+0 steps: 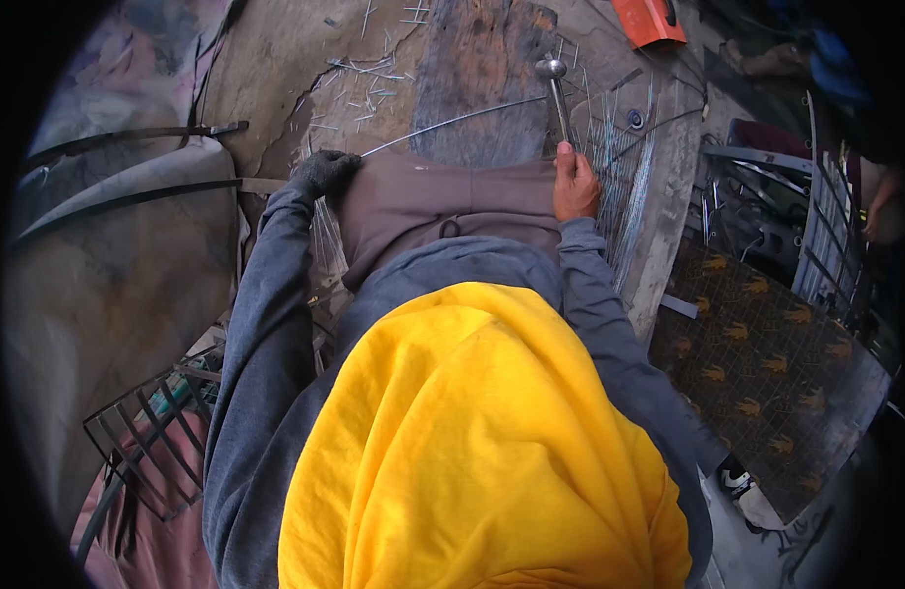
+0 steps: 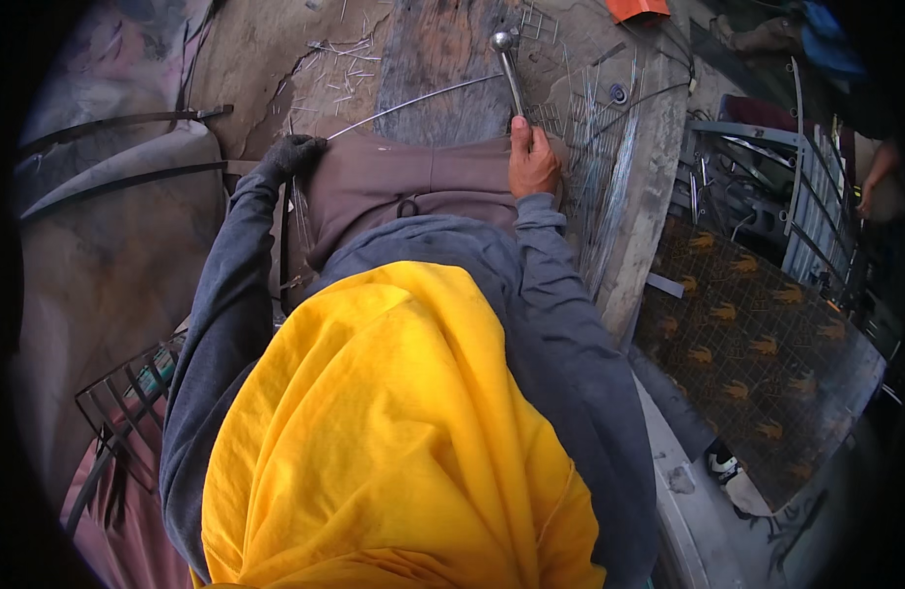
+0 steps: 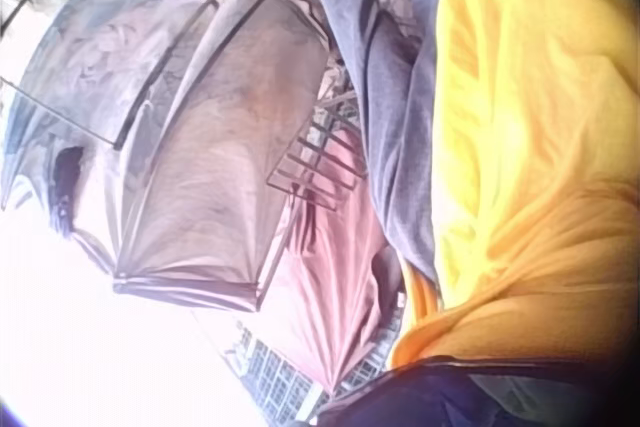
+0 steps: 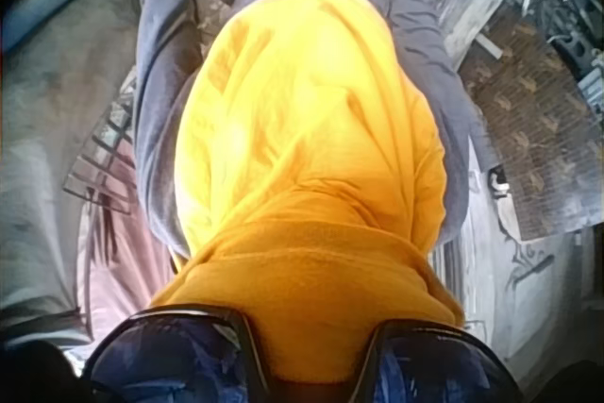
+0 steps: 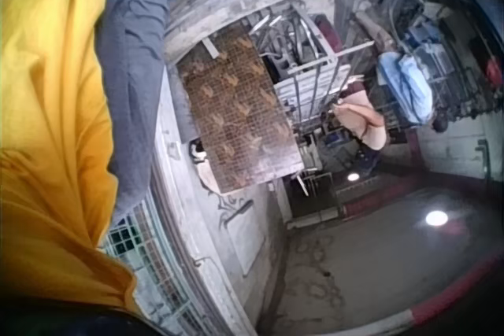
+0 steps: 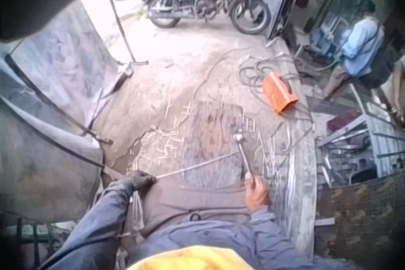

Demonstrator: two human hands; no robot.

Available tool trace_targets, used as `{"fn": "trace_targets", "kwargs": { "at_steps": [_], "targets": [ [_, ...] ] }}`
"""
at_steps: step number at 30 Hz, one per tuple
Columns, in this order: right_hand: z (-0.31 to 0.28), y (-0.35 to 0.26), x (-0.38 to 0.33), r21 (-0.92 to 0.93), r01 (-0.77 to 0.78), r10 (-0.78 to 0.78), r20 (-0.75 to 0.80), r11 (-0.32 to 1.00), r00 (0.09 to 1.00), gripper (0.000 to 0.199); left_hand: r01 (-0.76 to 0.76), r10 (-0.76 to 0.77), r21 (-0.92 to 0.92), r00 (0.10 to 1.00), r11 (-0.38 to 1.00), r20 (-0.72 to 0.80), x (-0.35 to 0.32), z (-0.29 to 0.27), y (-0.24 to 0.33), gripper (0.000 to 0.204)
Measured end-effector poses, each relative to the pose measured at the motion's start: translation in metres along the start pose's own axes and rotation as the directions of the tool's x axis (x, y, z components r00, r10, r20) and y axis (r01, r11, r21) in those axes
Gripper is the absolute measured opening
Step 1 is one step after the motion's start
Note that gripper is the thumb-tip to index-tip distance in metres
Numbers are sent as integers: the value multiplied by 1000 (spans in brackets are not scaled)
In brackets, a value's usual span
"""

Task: Straightening and inspecting thin metal wire using a T-bar tool and manual manipulation on a wooden block

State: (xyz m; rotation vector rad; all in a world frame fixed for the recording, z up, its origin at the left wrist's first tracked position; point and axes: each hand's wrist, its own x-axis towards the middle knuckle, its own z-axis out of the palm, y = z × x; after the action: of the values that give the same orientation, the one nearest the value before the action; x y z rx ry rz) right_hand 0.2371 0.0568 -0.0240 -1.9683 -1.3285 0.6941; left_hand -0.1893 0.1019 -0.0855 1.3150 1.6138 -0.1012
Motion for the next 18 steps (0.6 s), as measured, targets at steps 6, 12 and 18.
{"fn": "trace_targets", "kwargs": {
  "at_steps": [6, 12, 18],
  "targets": [
    [5, -14, -7, 4, -1, 1, 45, 1000, 999, 61, -63, 61, -79, 998, 995, -19, 8, 1, -44, 45],
    [16, 10, 7, -38, 5, -5, -1, 999, 1000, 62, -1, 12, -142, 997, 990, 80, 15, -2, -33, 43],
    [21, 26, 18, -183, -105, 136, 166, 977, 977, 70, -81, 82, -29, 996, 996, 31, 13, -5, -47, 41]
  ]
}}
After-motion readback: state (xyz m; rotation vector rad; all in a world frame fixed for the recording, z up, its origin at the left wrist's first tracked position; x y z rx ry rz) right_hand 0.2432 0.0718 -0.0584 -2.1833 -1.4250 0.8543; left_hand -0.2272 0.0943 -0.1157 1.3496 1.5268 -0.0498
